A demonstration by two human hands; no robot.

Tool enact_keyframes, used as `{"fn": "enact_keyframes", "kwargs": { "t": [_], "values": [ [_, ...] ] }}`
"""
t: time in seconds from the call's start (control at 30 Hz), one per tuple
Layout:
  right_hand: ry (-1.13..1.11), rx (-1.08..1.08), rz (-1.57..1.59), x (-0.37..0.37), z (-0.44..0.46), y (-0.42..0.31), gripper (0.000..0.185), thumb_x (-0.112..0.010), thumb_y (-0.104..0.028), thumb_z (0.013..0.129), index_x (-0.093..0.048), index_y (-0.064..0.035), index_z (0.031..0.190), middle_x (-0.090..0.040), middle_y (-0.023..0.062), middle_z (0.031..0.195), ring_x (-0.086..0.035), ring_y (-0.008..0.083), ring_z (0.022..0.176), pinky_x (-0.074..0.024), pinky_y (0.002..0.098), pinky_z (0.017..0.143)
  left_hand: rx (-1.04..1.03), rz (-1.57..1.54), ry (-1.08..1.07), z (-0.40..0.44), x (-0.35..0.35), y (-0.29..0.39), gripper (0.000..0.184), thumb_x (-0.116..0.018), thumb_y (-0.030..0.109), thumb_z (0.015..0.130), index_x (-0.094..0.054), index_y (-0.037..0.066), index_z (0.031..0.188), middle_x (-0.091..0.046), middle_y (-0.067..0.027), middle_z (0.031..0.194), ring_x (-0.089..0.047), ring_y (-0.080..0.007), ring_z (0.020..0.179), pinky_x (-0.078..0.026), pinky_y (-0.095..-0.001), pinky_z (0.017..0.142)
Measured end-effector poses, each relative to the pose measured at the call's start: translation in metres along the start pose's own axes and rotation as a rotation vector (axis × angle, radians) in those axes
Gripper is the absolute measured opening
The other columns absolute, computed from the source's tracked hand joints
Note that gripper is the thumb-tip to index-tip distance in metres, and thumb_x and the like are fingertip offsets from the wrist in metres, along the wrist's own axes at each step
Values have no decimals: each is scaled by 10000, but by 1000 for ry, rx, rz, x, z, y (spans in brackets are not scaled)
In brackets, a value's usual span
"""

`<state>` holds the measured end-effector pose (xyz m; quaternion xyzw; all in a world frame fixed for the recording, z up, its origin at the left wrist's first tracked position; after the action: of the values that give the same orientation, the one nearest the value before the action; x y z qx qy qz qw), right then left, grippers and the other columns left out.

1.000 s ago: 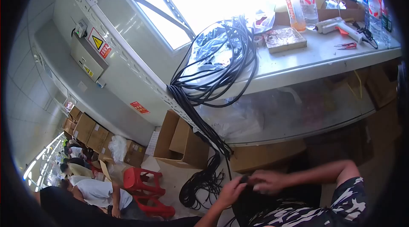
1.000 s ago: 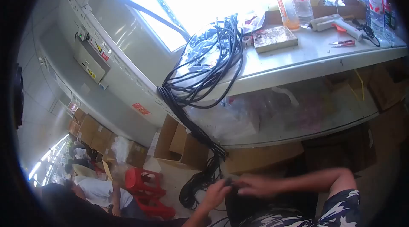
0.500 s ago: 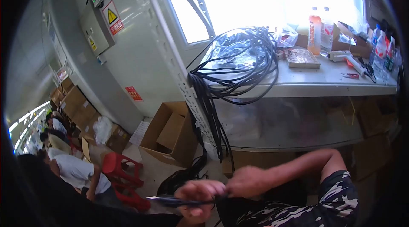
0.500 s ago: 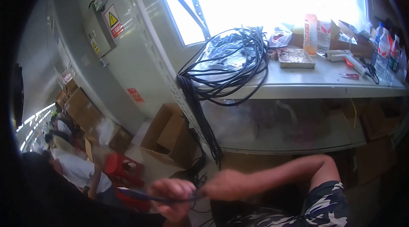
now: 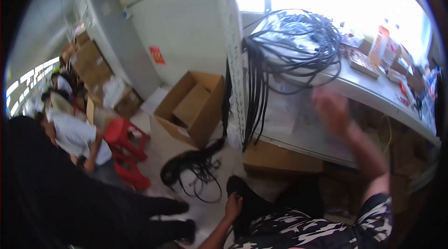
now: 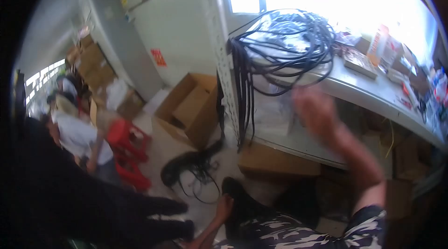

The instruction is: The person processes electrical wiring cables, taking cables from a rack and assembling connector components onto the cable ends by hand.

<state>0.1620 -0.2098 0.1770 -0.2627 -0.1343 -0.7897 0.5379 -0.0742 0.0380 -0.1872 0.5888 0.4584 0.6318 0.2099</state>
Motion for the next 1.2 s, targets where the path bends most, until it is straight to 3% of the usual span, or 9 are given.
{"fn": "enact_keyframes", "kwargs": {
  "t": [0.1,0.2,0.33,0.4,0.5,0.73,0.93,1.07,1.2],
  "values": [
    [-489,-886,635,-107,-164,-75,308,-551,-184,808,-493,-20,1062,-570,135,929,-559,258,878,-432,342,786,-143,105,58,-4,-29,-22,314,-560,145,753,-520,-3,1027,-579,-142,826,-566,-280,781,-445,-367,712],
    [-504,-1109,611,-189,-255,-82,435,-559,-193,818,-392,-52,1194,-477,101,1105,-487,210,1025,-394,311,856,-235,122,93,8,-37,-25,252,-545,122,738,-566,17,966,-574,-141,786,-557,-288,756,-440,-371,688],
    [-46,-706,303,-202,-153,-24,564,-574,-158,789,-294,-47,1266,-316,152,1297,-312,295,1209,-336,352,932,-185,93,117,12,-39,-34,202,-520,111,745,-594,32,916,-569,-141,764,-552,-289,735,-438,-378,674],
    [44,-773,484,-221,-122,14,417,-540,-194,816,-402,-33,1175,-460,141,1157,-441,262,1085,-375,323,875,-162,104,108,12,-37,-37,204,-518,117,755,-591,34,927,-574,-143,779,-559,-284,737,-443,-373,678],
    [-412,-873,663,-209,-103,29,254,-486,-230,852,-506,-23,999,-564,104,919,-527,205,885,-403,307,787,-66,61,82,3,-33,-42,212,-517,137,777,-585,38,952,-587,-144,820,-576,-265,755,-452,-354,692],
    [-218,-1121,818,-134,-245,-37,219,-437,-232,884,-498,-22,902,-502,33,644,-489,124,587,-402,271,556,1,-232,-335,7,14,51,262,-496,167,842,-520,29,1063,-597,-128,929,-590,-218,830,-454,-308,742],
    [-195,-1246,379,-21,-284,-87,227,-463,-191,853,-516,-22,994,-531,74,689,-524,144,615,-427,298,572,-878,-84,-694,26,38,281,329,-510,195,830,-472,7,1098,-523,-134,1053,-513,-269,985,-412,-321,835],
    [-238,-842,195,14,-237,-102,242,-498,-130,791,-534,-22,1004,-569,142,834,-554,255,762,-429,362,685,-1300,143,-703,26,-33,339,468,-542,250,798,-412,-12,1162,-453,-199,1145,-450,-320,1063,-377,-370,886],
    [-93,-658,73,56,-188,-99,163,-557,-140,736,-558,-50,872,-581,89,818,-556,252,764,-417,358,699,-937,-2,-1161,28,-46,362,616,-533,340,806,-293,-31,1236,-492,-229,1092,-479,-365,1016,-387,-383,856]
  ]
}}
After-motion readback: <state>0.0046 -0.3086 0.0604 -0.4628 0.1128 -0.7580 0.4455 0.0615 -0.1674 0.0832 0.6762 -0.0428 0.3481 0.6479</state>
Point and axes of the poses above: each hand's wrist, its own z-axis towards the middle knuckle, its own x-axis out of the back of the hand, y = z × x, the point moved 1 cm from there along z, towards the middle knuckle
